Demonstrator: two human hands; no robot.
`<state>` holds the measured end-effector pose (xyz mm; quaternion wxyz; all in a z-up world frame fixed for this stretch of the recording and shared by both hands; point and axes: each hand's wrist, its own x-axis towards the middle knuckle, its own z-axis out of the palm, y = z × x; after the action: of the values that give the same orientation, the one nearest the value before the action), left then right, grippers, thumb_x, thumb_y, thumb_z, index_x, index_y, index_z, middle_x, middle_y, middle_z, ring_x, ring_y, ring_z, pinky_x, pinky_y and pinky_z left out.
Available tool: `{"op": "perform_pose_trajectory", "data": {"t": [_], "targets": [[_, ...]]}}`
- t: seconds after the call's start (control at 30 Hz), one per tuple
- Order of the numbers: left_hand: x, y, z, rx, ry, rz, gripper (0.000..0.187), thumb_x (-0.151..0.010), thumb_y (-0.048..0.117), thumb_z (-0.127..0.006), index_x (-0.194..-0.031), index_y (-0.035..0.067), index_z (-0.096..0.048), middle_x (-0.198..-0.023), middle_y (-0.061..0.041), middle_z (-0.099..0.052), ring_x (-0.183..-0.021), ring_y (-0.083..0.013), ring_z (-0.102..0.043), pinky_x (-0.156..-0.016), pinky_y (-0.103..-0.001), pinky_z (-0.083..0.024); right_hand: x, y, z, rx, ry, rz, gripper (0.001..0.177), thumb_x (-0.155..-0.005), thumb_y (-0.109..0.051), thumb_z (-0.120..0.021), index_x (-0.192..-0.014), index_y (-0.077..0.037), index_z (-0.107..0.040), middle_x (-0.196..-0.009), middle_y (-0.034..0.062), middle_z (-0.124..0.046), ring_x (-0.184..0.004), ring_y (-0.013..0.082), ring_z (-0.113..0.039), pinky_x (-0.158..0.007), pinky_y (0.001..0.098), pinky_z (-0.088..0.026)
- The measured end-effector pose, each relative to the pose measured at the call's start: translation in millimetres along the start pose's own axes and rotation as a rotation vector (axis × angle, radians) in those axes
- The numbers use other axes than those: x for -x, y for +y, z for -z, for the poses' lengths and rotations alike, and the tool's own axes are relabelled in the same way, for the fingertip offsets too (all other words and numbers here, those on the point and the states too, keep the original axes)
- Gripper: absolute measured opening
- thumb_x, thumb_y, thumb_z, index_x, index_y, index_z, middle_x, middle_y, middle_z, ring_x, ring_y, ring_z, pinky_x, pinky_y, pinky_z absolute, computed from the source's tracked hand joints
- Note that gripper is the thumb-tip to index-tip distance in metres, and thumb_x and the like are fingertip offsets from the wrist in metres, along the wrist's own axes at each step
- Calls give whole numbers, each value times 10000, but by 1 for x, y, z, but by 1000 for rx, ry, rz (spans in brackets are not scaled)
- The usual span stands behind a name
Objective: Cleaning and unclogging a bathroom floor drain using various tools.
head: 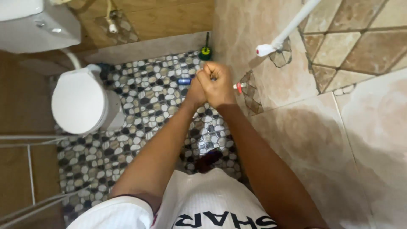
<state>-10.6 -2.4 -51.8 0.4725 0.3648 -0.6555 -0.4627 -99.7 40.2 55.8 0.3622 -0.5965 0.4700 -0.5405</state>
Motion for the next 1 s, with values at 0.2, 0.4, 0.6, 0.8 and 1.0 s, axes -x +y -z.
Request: {"op": "perform_pose_trajectory", "data": {"t": [0.2,0.4,0.6,0.8,1.0], "targets": [[30,29,7,-224,32,411,360,-887,323,-677,-1045,4,-730,-984,-127,-754,-960,-207,-709,-807,-387,-545,-5,-32,-5,-123,-173,-170,371,-930,-57,-599,-619,-88,-400,-573,-64,-423,-528,28,-361,-449,283,-284],[53,51,16,50,-25,155,313,-869,206,-657,-1110,9,-684,-1051,-103,-755,-989,-178,-701,-843,-349,-558,-12,-73,-18,-138,-244,-338,373,-905,-104,-577,-570,-95,-415,-508,-43,-440,-431,51,-375,-389,291,-296],[86,71,35,71,50,308,285,-884,189,-631,-1108,22,-685,-1018,-94,-752,-963,-181,-690,-824,-353,-562,1,-67,-49,-67,-329,-91,409,-946,-112,-641,-624,-101,-390,-588,-56,-387,-551,35,-321,-460,274,-284],[93,93,62,-186,143,300,371,-849,263,-708,-1147,42,-724,-1102,-127,-791,-1074,-208,-735,-895,-359,-571,14,-117,-59,-195,-402,-2,401,-965,-100,-645,-674,-86,-369,-616,-62,-378,-568,35,-309,-484,276,-246],[117,32,90,-229,190,240,432,-920,284,-662,-1276,42,-632,-1287,-155,-703,-1225,-215,-642,-997,-362,-510,39,-75,-94,-110,-425,18,388,-915,-88,-623,-615,-83,-377,-544,-48,-426,-519,32,-374,-453,268,-299]]}}
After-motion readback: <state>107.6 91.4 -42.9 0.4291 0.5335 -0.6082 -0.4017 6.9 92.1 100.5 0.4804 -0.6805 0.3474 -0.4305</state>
